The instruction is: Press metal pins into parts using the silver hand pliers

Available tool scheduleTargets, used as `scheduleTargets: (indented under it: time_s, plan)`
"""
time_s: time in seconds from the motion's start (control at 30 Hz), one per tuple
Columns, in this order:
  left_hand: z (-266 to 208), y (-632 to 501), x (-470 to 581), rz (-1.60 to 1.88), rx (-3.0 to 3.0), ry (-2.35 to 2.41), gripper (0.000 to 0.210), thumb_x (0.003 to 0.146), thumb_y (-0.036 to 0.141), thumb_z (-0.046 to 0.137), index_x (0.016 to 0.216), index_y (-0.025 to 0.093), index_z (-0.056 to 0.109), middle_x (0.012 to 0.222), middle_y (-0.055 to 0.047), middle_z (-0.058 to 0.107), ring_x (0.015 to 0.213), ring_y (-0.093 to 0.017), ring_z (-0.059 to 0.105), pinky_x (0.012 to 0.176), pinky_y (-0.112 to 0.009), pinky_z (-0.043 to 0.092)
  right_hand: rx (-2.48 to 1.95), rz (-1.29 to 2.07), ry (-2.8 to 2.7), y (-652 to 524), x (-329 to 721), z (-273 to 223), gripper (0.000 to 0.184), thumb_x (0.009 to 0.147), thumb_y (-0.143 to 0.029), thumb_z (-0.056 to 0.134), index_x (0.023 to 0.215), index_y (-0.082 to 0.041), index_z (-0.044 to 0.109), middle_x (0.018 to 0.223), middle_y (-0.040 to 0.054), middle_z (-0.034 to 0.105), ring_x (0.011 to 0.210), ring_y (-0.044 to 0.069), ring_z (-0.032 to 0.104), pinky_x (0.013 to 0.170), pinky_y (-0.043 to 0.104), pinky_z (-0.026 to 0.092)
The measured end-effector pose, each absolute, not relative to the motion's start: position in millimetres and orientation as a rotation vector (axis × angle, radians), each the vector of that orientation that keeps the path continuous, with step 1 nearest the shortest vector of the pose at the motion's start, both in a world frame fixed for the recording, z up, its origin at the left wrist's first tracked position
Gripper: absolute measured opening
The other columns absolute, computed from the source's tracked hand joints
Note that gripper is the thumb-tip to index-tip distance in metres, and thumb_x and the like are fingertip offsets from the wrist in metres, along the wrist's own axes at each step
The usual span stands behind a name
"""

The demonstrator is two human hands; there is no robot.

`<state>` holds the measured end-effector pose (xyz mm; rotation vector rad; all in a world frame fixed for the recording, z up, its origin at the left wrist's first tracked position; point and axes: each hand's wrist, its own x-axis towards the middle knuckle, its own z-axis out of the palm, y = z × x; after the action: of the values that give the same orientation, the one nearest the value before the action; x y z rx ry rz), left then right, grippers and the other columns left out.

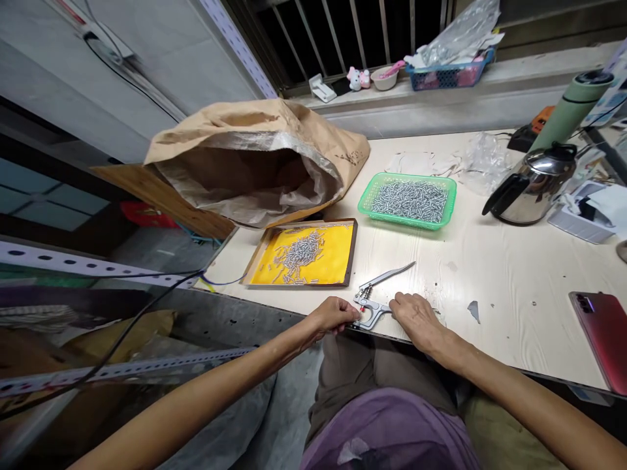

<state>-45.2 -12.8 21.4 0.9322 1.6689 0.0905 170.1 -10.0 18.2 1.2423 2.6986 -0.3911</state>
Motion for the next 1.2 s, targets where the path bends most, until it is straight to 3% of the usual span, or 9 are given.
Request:
scheduleTargets:
  time_s: [0.1, 0.23, 0.3, 0.53, 0.67, 0.83, 0.9, 0.97, 1.2]
  plan:
    - [23.1, -10.1, -43.4, 0.054, 0.928, 1.662, 0.020, 0.065, 0.030, 0.070, 0.061, 0.014, 0.059, 0.036, 0.009, 0.041, 0.036, -0.005, 0.037, 0.038, -0.017, 0.026, 1.250, -0.373, 2.769, -6.1, 172.5, 20.3, 0.016, 0.088, -0.024, 0.054, 0.101, -0.018, 0.061, 0.103, 0.0096, 0.062, 0.091, 0.021, 0.058, 0.071, 0.031, 0.039]
    - [23.7, -7.4, -42.6, 0.033, 0.953, 1.652, 0.020, 0.063, 0.029, 0.071, 0.062, 0.013, 0.060, 0.036, 0.009, 0.041, 0.036, -0.006, 0.037, 0.038, -0.018, 0.028, 1.350, -0.221, 2.819, 9.6, 176.2, 23.2, 0.081, 0.066, -0.048, 0.075, 0.132, -0.014, 0.043, 0.138, 0.0204, 0.042, 0.123, 0.036, 0.040, 0.092, 0.045, 0.037]
    - [23.1, -6.5, -42.8, 0.025, 0.963, 1.652, 0.023, 0.061, 0.032, 0.073, 0.061, 0.013, 0.060, 0.036, 0.009, 0.040, 0.037, -0.006, 0.038, 0.039, -0.018, 0.029, 1.341, -0.204, 2.807, 17.8, 176.2, 24.9, 0.092, 0.059, -0.053, 0.077, 0.134, -0.013, 0.041, 0.137, 0.0211, 0.044, 0.125, 0.038, 0.038, 0.096, 0.048, 0.034]
    - [29.4, -11.8, -42.6, -0.091, 1.145, 1.729, 0.022, 0.073, 0.033, 0.065, 0.065, 0.013, 0.060, 0.044, 0.006, 0.044, 0.046, -0.010, 0.047, 0.048, -0.021, 0.037, 1.337, -0.267, 2.733, 22.0, 167.2, 31.8, 0.066, 0.063, -0.044, 0.077, 0.115, -0.010, 0.054, 0.104, 0.0142, 0.060, 0.096, 0.029, 0.053, 0.079, 0.038, 0.043]
    - [34.0, -20.9, -32.1, 0.066, 1.903, 1.778, 0.015, 0.081, 0.031, 0.062, 0.077, 0.016, 0.062, 0.081, -0.004, 0.062, 0.082, -0.019, 0.058, 0.071, -0.028, 0.046, 1.356, -0.335, 2.704, 18.4, 164.8, 33.4, 0.049, 0.067, -0.037, 0.077, 0.104, -0.011, 0.058, 0.100, 0.0128, 0.060, 0.095, 0.027, 0.052, 0.076, 0.034, 0.043]
    - [25.3, -9.1, -8.7, 0.080, 2.469, 1.381, 0.044, 0.077, 0.031, 0.069, 0.115, 0.017, 0.051, 0.117, -0.010, 0.055, 0.106, -0.025, 0.050, 0.089, -0.039, 0.045, 1.349, -0.420, 2.678, 18.9, 169.7, 39.5, 0.069, 0.061, -0.037, 0.081, 0.117, -0.011, 0.052, 0.104, 0.0136, 0.059, 0.095, 0.027, 0.052, 0.076, 0.035, 0.044]
    - [22.1, 0.7, -3.2, 0.027, 2.508, 1.339, 0.059, 0.075, 0.033, 0.071, 0.124, 0.016, 0.044, 0.119, -0.012, 0.054, 0.106, -0.027, 0.050, 0.090, -0.040, 0.044, 1.379, -0.413, 2.616, 18.2, 171.8, 43.9, 0.072, 0.059, -0.039, 0.082, 0.118, -0.010, 0.052, 0.106, 0.0147, 0.059, 0.096, 0.028, 0.052, 0.075, 0.036, 0.044]
    - [22.4, 9.1, -0.7, -0.024, 2.525, 1.309, 0.064, 0.075, 0.037, 0.071, 0.128, 0.015, 0.041, 0.115, -0.012, 0.055, 0.104, -0.027, 0.050, 0.088, -0.040, 0.044, 1.391, -0.361, 2.587, 16.1, 172.3, 47.7, 0.059, 0.064, -0.038, 0.079, 0.110, -0.009, 0.057, 0.102, 0.0146, 0.060, 0.095, 0.029, 0.053, 0.075, 0.036, 0.044]
    - [31.2, 17.2, 3.6, -0.212, 2.597, 1.187, 0.035, 0.082, 0.040, 0.063, 0.104, 0.015, 0.054, 0.103, -0.010, 0.056, 0.099, -0.026, 0.049, 0.080, -0.037, 0.045, 1.309, -0.196, 2.582, 9.9, 167.0, 43.1, 0.019, 0.082, -0.018, 0.061, 0.100, -0.011, 0.062, 0.094, 0.0136, 0.062, 0.089, 0.025, 0.055, 0.071, 0.033, 0.041]
